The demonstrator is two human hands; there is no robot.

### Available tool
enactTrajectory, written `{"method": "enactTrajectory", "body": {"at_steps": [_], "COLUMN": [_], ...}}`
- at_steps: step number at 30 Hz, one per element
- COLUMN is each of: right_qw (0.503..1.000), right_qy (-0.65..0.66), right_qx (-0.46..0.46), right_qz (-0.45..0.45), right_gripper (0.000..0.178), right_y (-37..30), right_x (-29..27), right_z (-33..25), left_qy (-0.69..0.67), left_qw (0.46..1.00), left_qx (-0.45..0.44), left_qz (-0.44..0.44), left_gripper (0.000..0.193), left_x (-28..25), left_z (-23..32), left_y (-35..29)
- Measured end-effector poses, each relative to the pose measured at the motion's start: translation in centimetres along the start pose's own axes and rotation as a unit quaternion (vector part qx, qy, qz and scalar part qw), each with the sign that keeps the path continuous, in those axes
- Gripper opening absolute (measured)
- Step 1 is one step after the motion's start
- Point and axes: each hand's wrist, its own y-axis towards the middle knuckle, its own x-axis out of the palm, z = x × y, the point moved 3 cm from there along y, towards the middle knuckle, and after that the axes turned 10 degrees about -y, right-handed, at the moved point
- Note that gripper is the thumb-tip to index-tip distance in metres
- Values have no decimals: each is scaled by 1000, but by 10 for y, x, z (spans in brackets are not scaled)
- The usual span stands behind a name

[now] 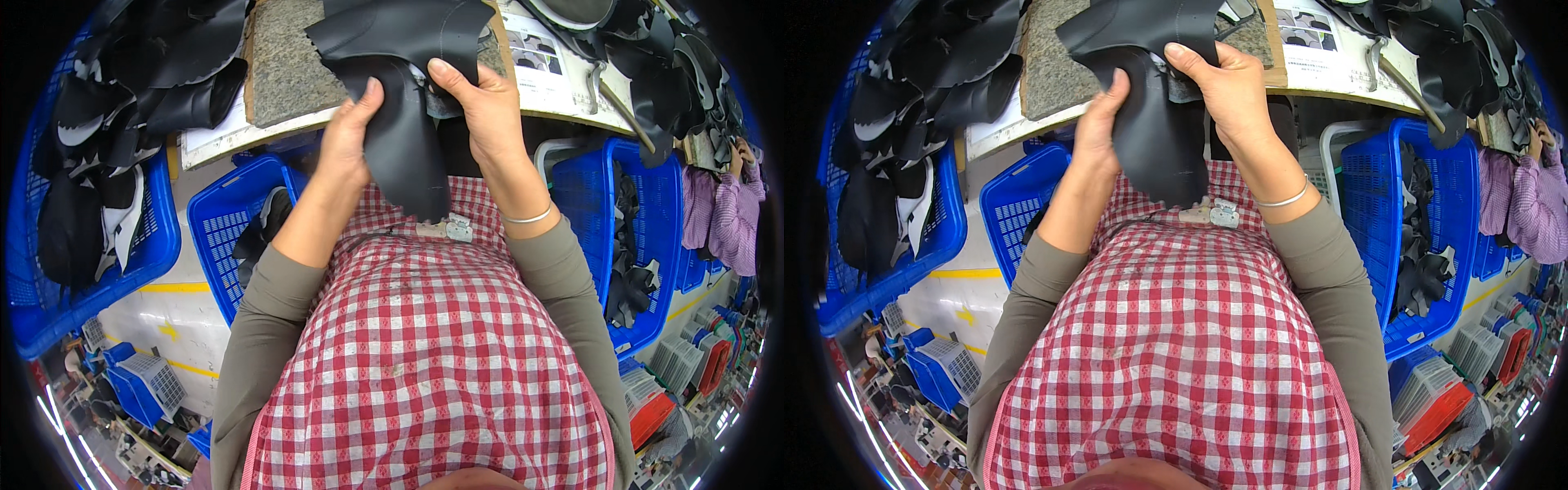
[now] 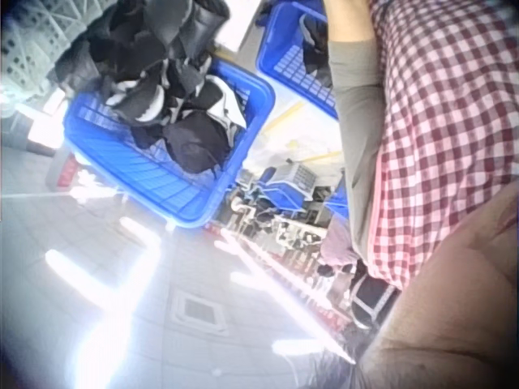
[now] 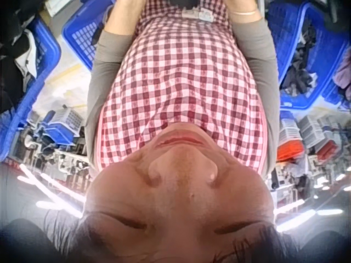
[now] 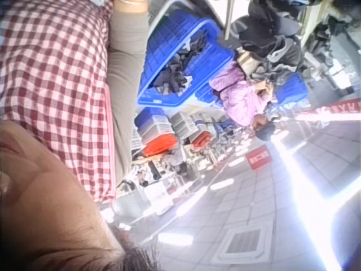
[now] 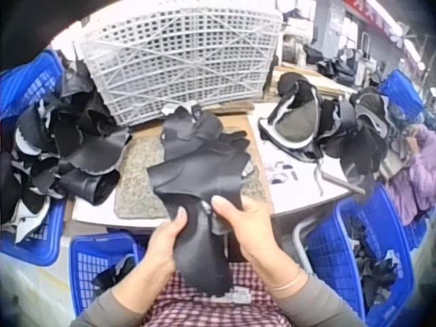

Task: The person repeatedly picks black shoe uppers from a blue bin, aligns and folds the edges by hand, and places them back on the table or into the bin. The hands manipulate the flexible material to shape the uppers without using tools.

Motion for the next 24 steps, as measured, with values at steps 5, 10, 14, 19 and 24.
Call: {"method": "enactTrajectory", "body": {"at_steps": [5, 10, 14, 19, 24], "right_qw": [995, 979, 895, 529, 461], "right_qy": [-89, -177, -406, -581, -597], "right_qx": [-10, 12, -21, -542, -584], "right_qz": [-53, -96, -185, -300, -301], "right_gripper": [28, 30, 25, 17, 8], "right_y": [4, 7, -6, -69, -81], "right_x": [-19, -30, -47, -50, -31], "right_z": [20, 8, -93, -115, -23], "left_qy": [-83, 249, 557, 339, 510], "left_qw": [994, 930, 807, 925, 765], "left_qx": [-64, 189, -39, 124, -313], "left_qz": [-25, -192, -190, -120, -236], "left_gripper": [42, 35, 41, 36, 93], "left_x": [-24, -21, -30, -56, -76], "left_z": [-31, 12, 79, 103, 21], "left_y": [14, 6, -5, -18, -20]}}
